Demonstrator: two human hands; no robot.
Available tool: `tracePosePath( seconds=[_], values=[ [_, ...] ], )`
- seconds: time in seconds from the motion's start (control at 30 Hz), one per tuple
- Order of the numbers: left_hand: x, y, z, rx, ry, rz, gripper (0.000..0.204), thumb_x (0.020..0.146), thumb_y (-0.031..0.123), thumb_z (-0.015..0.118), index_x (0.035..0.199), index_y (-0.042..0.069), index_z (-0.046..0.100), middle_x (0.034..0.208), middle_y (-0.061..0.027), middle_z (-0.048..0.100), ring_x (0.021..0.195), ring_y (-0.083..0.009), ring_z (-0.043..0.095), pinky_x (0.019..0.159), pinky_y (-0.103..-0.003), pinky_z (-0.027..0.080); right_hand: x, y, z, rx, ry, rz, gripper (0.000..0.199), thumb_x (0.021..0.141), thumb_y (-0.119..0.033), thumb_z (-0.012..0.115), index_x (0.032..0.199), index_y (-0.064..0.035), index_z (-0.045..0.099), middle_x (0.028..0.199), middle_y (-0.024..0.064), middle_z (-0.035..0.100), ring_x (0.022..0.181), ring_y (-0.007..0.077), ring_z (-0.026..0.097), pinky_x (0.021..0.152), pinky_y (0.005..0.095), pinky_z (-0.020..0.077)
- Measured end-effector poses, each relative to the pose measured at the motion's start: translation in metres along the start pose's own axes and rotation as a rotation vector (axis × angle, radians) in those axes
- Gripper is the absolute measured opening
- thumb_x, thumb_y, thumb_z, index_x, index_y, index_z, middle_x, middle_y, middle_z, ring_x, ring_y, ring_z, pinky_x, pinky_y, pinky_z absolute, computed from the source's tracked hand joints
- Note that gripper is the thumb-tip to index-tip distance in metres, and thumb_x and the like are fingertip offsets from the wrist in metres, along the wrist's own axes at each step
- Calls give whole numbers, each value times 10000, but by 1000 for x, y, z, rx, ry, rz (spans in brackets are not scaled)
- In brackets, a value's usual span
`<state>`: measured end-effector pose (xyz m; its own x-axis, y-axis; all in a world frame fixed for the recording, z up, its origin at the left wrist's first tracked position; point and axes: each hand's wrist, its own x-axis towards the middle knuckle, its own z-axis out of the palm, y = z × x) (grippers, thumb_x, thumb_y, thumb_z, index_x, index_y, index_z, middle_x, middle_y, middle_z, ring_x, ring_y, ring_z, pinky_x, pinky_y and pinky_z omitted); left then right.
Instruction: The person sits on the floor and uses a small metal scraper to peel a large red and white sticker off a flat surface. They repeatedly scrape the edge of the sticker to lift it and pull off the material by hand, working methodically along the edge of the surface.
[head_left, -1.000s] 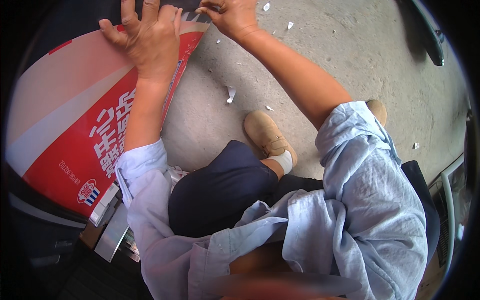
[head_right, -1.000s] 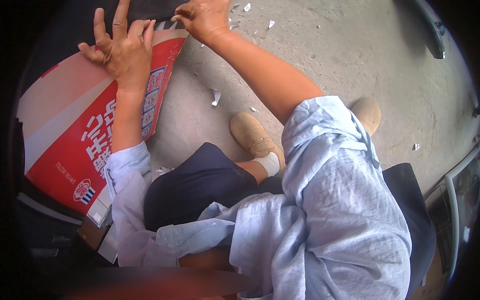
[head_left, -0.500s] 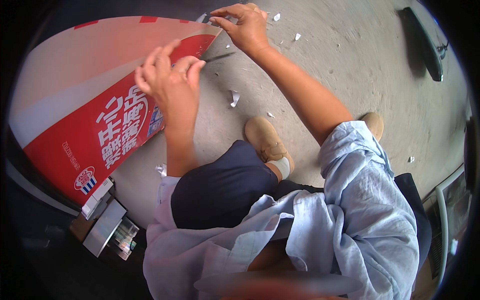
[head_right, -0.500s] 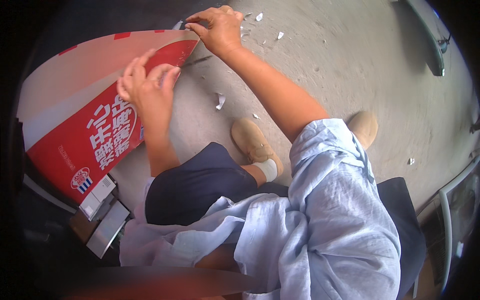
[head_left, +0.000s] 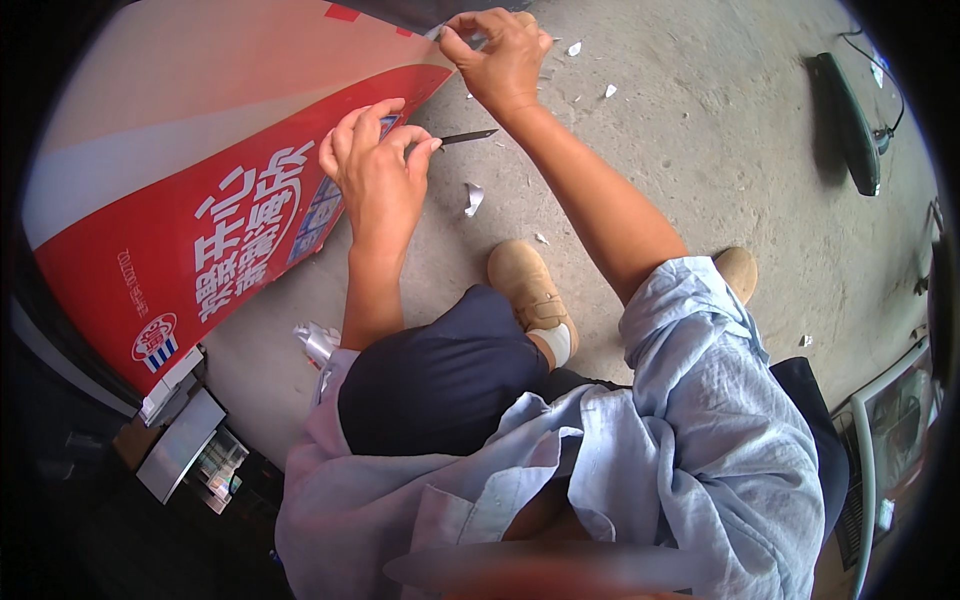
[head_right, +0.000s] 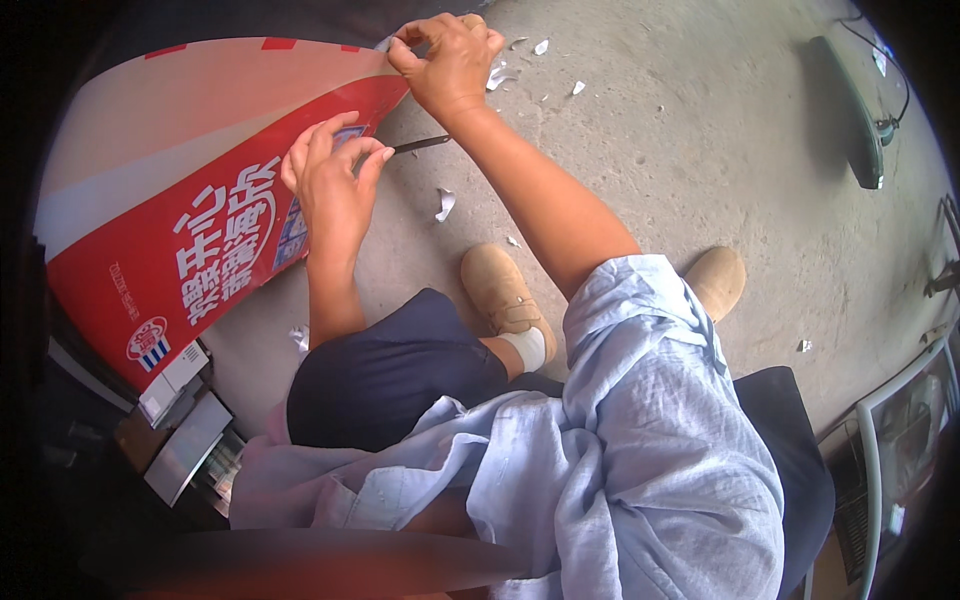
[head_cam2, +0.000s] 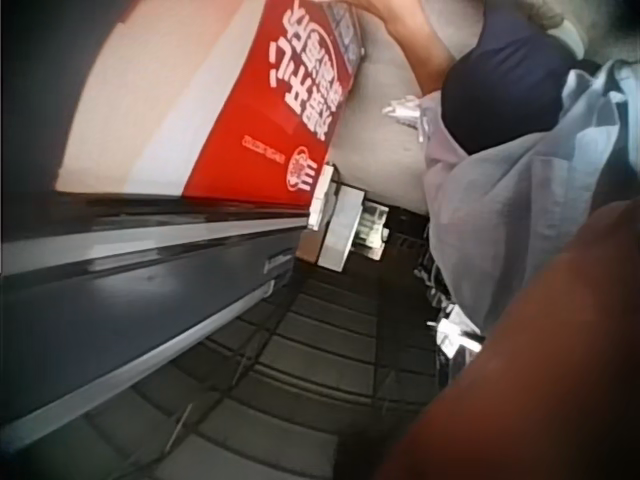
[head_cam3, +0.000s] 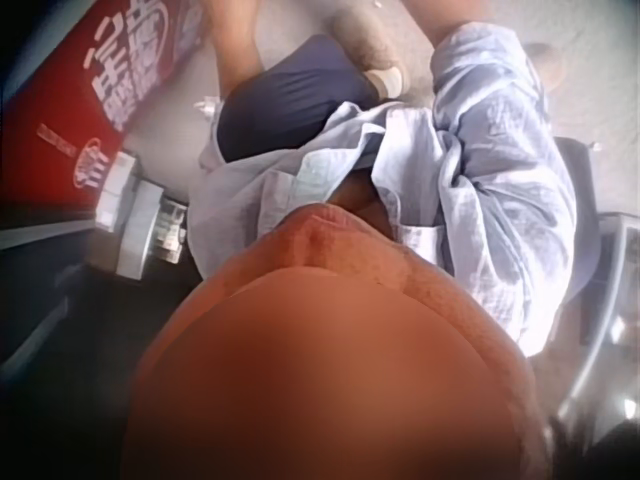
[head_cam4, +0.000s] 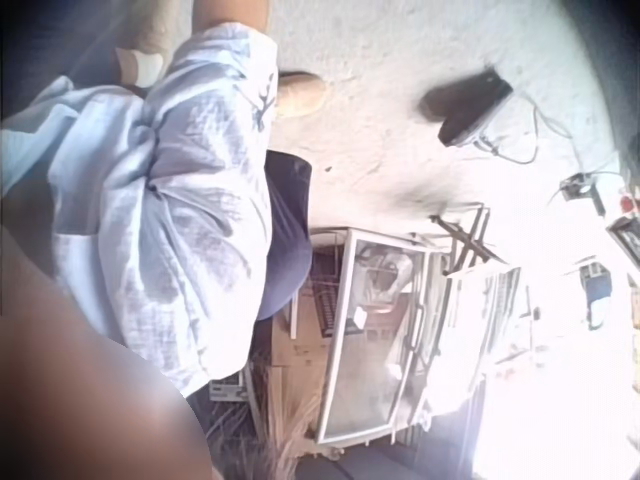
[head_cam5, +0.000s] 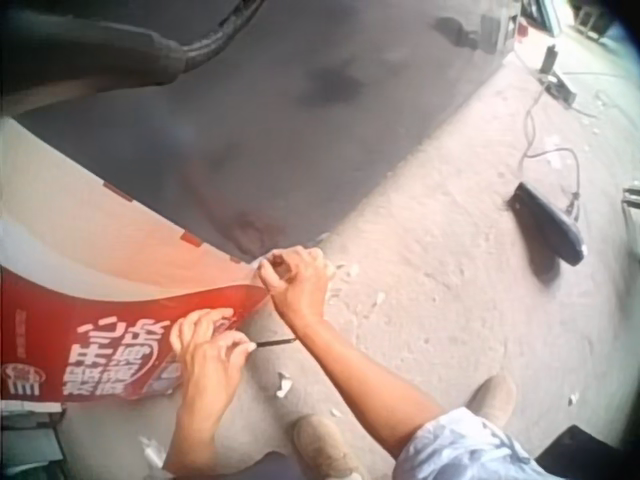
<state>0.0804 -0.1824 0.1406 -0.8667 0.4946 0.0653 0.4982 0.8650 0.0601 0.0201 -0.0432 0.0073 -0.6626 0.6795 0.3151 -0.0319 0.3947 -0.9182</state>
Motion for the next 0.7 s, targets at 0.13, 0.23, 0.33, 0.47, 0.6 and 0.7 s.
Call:
tracePosePath(
  seconds=[0.13,0.23,0.33,0.47,0.6,0.7],
  values=[
    [0,0,0,5,27,-4,124,779,245,796,822,135,759,1239,17,627,1240,-246,478,1085,-480,263,-1,-2,0,21,-17,16,82,684,-279,771,698,-202,748,708,-78,658,843,175,574,884,389,313],
    [-1,-4,2,-6,2,-21,152,807,273,775,858,131,769,1260,25,625,1256,-258,463,1093,-477,254,-5,-2,-1,26,-9,-4,93,682,-287,768,692,-198,744,725,-69,661,839,182,573,889,387,313],
    [-3,-6,4,-4,1,-26,152,810,273,774,865,131,771,1256,24,626,1252,-258,465,1089,-473,260,-10,-5,-4,34,-23,-1,116,687,-303,768,686,-192,736,745,-59,662,835,185,567,891,383,314],
    [-1,-6,3,-10,-2,-26,157,814,273,771,874,129,770,1250,16,631,1240,-259,476,1078,-471,273,-13,-6,-7,52,-41,7,128,689,-307,775,688,-188,729,752,-56,657,821,185,556,882,382,313],
    [0,-5,4,-15,-5,-24,164,819,275,767,882,124,767,1249,9,636,1231,-261,486,1066,-465,289,-11,-7,-10,69,-56,-2,120,689,-291,776,685,-185,719,745,-57,652,806,186,551,870,379,316],
    [0,-7,5,-23,-21,-29,163,823,273,764,888,123,765,1249,7,636,1234,-261,484,1060,-459,298,-14,-9,-13,62,-66,-48,113,694,-268,764,681,-177,700,739,-56,646,800,187,553,856,378,323]
  ],
)
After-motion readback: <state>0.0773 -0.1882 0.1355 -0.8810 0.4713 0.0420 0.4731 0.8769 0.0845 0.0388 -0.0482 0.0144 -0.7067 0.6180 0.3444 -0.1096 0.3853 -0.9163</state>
